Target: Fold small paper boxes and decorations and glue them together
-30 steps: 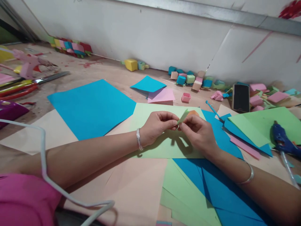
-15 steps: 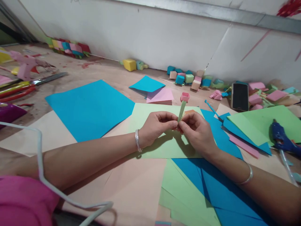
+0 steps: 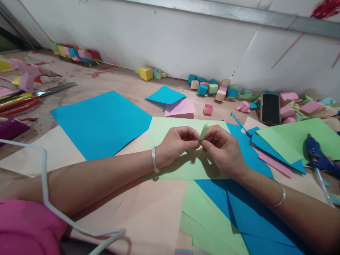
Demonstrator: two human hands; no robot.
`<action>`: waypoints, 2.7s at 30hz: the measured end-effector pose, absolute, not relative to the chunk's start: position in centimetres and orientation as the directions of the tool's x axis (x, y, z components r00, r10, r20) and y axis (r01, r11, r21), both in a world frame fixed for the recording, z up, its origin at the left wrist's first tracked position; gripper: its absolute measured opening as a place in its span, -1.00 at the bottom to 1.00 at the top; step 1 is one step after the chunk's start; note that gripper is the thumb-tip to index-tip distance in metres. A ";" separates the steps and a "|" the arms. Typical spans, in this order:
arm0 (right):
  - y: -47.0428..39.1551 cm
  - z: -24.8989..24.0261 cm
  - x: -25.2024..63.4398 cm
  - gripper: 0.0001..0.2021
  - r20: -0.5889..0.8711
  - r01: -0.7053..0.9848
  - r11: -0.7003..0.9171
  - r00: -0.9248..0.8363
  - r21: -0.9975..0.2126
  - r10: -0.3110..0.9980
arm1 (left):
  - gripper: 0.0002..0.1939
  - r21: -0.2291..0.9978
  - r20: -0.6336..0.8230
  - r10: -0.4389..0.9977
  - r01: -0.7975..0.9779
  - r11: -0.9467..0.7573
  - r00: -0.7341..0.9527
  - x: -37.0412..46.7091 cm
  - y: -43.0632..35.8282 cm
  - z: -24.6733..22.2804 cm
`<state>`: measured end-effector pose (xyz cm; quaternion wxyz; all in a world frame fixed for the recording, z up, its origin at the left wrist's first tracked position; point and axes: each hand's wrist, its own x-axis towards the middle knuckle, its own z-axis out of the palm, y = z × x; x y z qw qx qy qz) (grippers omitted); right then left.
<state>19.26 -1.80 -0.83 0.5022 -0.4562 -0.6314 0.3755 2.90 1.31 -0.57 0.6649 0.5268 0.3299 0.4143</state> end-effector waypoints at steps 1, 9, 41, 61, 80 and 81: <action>-1.8 -0.9 19.3 -0.92 0.303 0.199 0.313 -0.079 -0.929 0.950 | -0.84 0.970 -0.005 0.897 -0.215 0.112 0.443 2.9 1.4 -0.6; -1.8 -0.9 19.3 -0.90 0.318 0.108 0.328 -0.099 -0.938 0.943 | -0.85 0.956 -0.013 0.887 -0.253 0.146 0.462 3.0 1.5 -0.8; -2.1 -0.7 19.4 -0.83 0.312 0.266 0.330 -0.110 -0.906 0.944 | -0.87 0.984 0.048 0.864 -0.174 0.047 0.501 2.9 1.3 -0.5; -1.9 -0.9 19.8 -0.88 0.590 0.647 0.647 -0.356 -0.403 0.724 | -0.90 0.967 -0.022 0.929 -0.226 0.113 0.370 3.1 1.6 -0.9; -1.4 -0.9 19.7 -0.90 0.266 0.285 0.282 -0.095 -0.916 0.959 | -0.77 0.962 0.067 0.897 -0.268 0.059 0.438 3.1 1.3 -1.0; -1.4 -0.8 19.7 -0.91 0.266 0.271 0.282 -0.094 -0.920 0.959 | -0.76 0.959 0.078 0.898 -0.279 0.052 0.434 3.1 1.3 -1.0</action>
